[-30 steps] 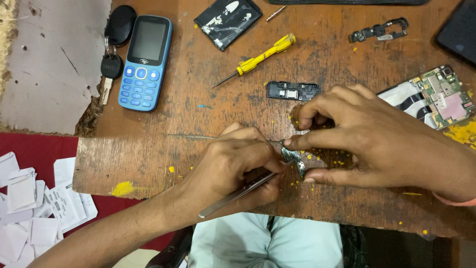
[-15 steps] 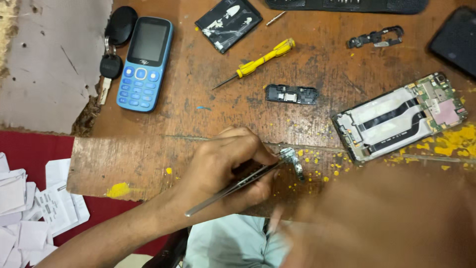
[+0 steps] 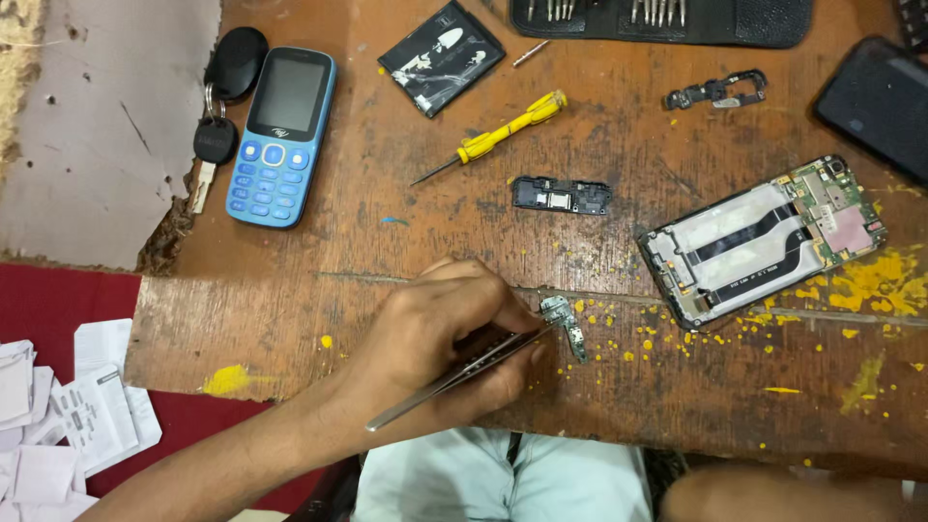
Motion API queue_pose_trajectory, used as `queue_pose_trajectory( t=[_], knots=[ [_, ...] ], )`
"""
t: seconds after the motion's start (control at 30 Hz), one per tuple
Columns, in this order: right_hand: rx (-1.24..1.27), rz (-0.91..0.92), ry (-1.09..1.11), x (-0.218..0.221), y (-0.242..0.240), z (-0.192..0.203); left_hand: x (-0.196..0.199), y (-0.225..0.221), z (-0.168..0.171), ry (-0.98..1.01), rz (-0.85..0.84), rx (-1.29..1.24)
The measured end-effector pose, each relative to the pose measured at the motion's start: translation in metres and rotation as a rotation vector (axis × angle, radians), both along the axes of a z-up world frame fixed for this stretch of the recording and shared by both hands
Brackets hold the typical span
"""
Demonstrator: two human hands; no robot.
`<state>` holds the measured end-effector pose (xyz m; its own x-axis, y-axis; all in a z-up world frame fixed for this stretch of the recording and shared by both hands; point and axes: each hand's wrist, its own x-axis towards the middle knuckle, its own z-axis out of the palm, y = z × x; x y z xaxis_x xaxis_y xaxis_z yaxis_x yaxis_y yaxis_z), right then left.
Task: The person uses tweezers to manipulate small components on a disassembled mobile phone circuit board. They repeatedly adjust and reposition tiny parts on the board while holding it steady with the other hand.
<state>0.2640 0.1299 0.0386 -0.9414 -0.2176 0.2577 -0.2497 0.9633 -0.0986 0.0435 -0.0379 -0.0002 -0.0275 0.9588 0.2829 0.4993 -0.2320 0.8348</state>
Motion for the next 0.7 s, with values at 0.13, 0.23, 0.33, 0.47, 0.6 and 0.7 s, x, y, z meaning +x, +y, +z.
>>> queue_pose_trajectory(
  t=[0.13, 0.23, 0.33, 0.47, 0.6, 0.7],
  knots=[
    [-0.027, -0.013, -0.023, 0.003, 0.002, 0.007, 0.000, 0.000, -0.003, -0.007, 0.015, 0.017],
    [-0.019, -0.066, -0.015, 0.005, 0.001, 0.000, 0.000, 0.002, -0.003, -0.011, 0.015, 0.001],
    [0.079, -0.158, 0.016, -0.002, -0.001, -0.019, 0.000, 0.005, -0.002, 0.008, 0.028, -0.011],
    [0.094, -0.111, 0.034, -0.013, 0.002, -0.034, -0.006, 0.009, 0.006, -0.010, -0.022, -0.029],
    [0.108, -0.038, 0.059, -0.020, 0.011, -0.035, -0.026, 0.023, 0.014, -0.020, -0.204, -0.106],
    [0.070, 0.023, 0.060, -0.027, 0.020, -0.038, -0.034, 0.043, 0.011, -0.019, -0.259, -0.146]
  ],
)
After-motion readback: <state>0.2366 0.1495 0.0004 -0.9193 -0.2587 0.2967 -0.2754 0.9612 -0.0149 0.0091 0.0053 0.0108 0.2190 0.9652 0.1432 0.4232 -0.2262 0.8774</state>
